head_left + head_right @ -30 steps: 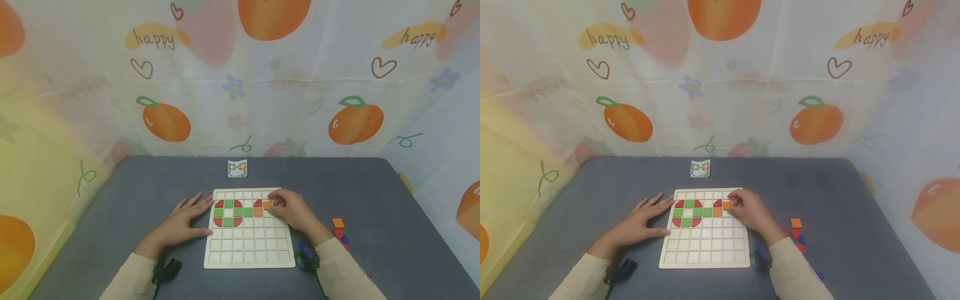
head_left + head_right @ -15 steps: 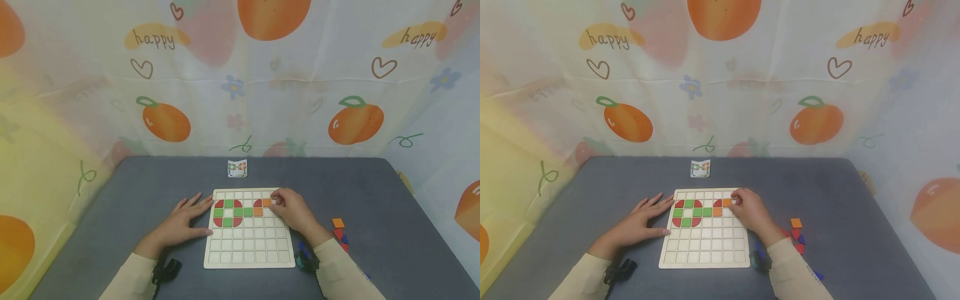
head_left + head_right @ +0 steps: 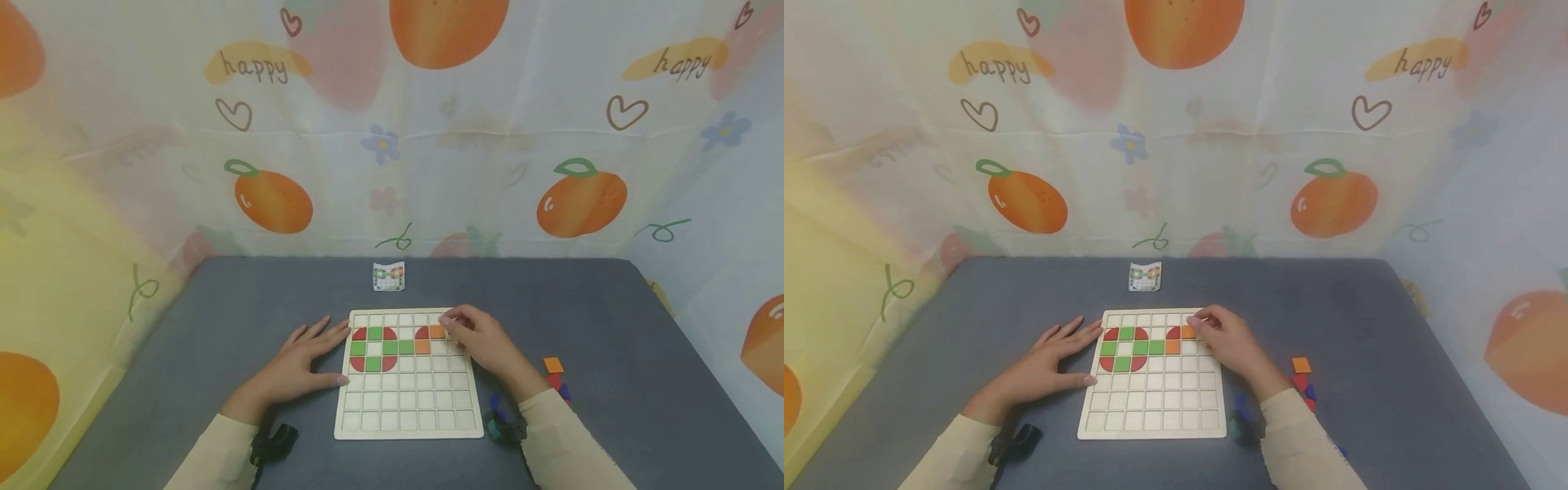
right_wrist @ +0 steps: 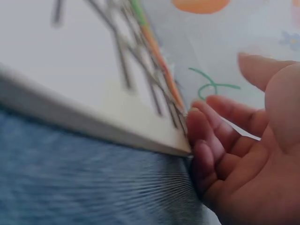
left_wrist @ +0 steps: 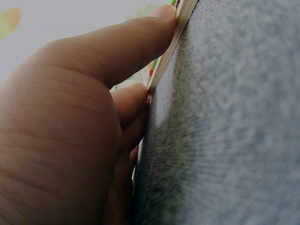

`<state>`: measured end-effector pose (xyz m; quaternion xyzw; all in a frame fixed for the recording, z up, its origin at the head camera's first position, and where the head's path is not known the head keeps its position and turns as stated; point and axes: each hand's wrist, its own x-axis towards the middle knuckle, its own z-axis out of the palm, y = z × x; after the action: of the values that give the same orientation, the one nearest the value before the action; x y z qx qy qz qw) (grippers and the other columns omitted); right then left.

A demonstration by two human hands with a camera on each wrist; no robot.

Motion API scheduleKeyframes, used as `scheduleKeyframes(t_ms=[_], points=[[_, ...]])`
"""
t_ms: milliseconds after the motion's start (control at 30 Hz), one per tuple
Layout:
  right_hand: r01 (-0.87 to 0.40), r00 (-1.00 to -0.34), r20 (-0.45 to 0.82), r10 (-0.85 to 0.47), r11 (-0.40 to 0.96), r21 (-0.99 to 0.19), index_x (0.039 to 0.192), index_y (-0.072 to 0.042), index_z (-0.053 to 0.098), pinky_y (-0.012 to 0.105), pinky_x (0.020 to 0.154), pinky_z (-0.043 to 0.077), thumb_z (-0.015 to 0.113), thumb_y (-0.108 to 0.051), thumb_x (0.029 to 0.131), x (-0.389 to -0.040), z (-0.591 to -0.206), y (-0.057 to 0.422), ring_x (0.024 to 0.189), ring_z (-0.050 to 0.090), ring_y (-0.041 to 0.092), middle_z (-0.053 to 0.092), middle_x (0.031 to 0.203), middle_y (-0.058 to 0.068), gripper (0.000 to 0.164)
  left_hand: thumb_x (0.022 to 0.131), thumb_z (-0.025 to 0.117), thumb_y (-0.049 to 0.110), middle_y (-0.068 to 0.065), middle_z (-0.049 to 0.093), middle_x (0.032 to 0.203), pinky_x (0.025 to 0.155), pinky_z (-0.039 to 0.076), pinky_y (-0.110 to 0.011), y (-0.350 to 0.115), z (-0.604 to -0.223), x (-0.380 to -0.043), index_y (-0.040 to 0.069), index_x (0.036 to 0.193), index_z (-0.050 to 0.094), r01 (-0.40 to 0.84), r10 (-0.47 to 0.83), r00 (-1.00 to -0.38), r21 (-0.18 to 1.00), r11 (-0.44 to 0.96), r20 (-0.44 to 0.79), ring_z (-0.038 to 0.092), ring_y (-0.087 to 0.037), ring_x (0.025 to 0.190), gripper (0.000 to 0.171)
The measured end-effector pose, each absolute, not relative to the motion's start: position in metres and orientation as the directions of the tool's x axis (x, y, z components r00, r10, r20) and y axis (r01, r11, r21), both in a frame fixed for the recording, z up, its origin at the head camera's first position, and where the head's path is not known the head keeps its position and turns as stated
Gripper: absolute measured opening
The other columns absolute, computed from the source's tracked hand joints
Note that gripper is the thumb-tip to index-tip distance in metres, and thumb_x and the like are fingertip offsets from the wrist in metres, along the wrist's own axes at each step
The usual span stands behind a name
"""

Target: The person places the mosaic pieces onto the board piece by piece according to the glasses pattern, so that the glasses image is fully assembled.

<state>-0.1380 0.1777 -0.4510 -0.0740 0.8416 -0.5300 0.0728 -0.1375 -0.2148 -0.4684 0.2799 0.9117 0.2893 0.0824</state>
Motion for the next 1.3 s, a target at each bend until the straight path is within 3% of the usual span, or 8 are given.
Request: scheduleKeyframes(t_ms=[233,467,733,1000,1133,1300], points=[[0.029,-0.98,-0.083,-0.182,0.283,-0.959,0.139,0.002,0.063,0.044,0.094,0.052,0.056,-0.044,0.115,-0.136,-0.428,0.187,0.099,0.064,0.032,0.067,0.114,0.015,0.052,0.093,0.081,0.061,0.002,0.035,0.174,0.124,0.003,-0.069,-0.215,-0.468,-0.137,0.02,0.171,0.04,0.471,0.559,-0.829,0.569,0.674,0.024,0.015,-0.038,0.164,0.097],[-0.053,-0.977,0.005,-0.214,0.219,-0.974,0.144,0.005,0.06,0.04,0.093,0.054,0.044,-0.04,0.12,-0.129,-0.405,0.204,0.106,0.067,0.037,0.067,0.12,0.02,0.053,0.091,0.081,0.063,0.008,0.035,0.174,0.126,0.003,-0.066,-0.215,-0.471,-0.137,0.023,0.171,0.041,0.447,0.538,-0.843,0.562,0.696,0.004,0.015,-0.033,0.165,0.098],[-0.154,-0.963,0.087,-0.254,0.255,-0.955,0.147,0.007,0.057,0.034,0.097,0.054,0.033,-0.037,0.122,-0.119,-0.405,0.245,0.114,0.067,0.042,0.067,0.124,0.021,0.056,0.091,0.081,0.063,0.01,0.034,0.174,0.126,0.003,-0.066,-0.213,-0.469,-0.136,0.023,0.171,0.041,0.452,0.542,-0.841,0.56,0.694,0.007,0.015,-0.034,0.165,0.098],[-0.134,-0.974,0.07,-0.214,0.302,-0.944,0.146,0.012,0.055,0.027,0.095,0.055,0.035,-0.031,0.122,-0.107,-0.418,0.287,0.11,0.068,0.029,0.065,0.124,0.026,0.053,0.091,0.082,0.063,0.01,0.034,0.174,0.126,0.003,-0.066,-0.214,-0.469,-0.137,0.023,0.171,0.041,0.456,0.546,-0.838,0.559,0.692,0.009,0.015,-0.033,0.165,0.098],[-0.084,-0.982,0.016,-0.189,0.358,-0.93,0.147,0.011,0.055,0.025,0.093,0.054,0.041,-0.029,0.121,-0.102,-0.428,0.303,0.109,0.068,0.022,0.068,0.123,0.021,0.05,0.091,0.082,0.063,0.009,0.034,0.174,0.126,0.003,-0.067,-0.214,-0.469,-0.137,0.023,0.171,0.041,0.454,0.545,-0.839,0.559,0.694,0.005,0.015,-0.033,0.165,0.098],[-0.062,-0.972,-0.039,-0.23,0.414,-0.908,0.148,0.007,0.058,0.026,0.094,0.055,0.047,-0.026,0.12,-0.099,-0.442,0.315,0.112,0.069,0.023,0.069,0.127,0.018,0.045,0.091,0.081,0.063,0.009,0.034,0.174,0.126,0.003,-0.067,-0.214,-0.469,-0.138,0.023,0.171,0.041,0.447,0.541,-0.841,0.562,0.696,-0.001,0.015,-0.033,0.165,0.098]])
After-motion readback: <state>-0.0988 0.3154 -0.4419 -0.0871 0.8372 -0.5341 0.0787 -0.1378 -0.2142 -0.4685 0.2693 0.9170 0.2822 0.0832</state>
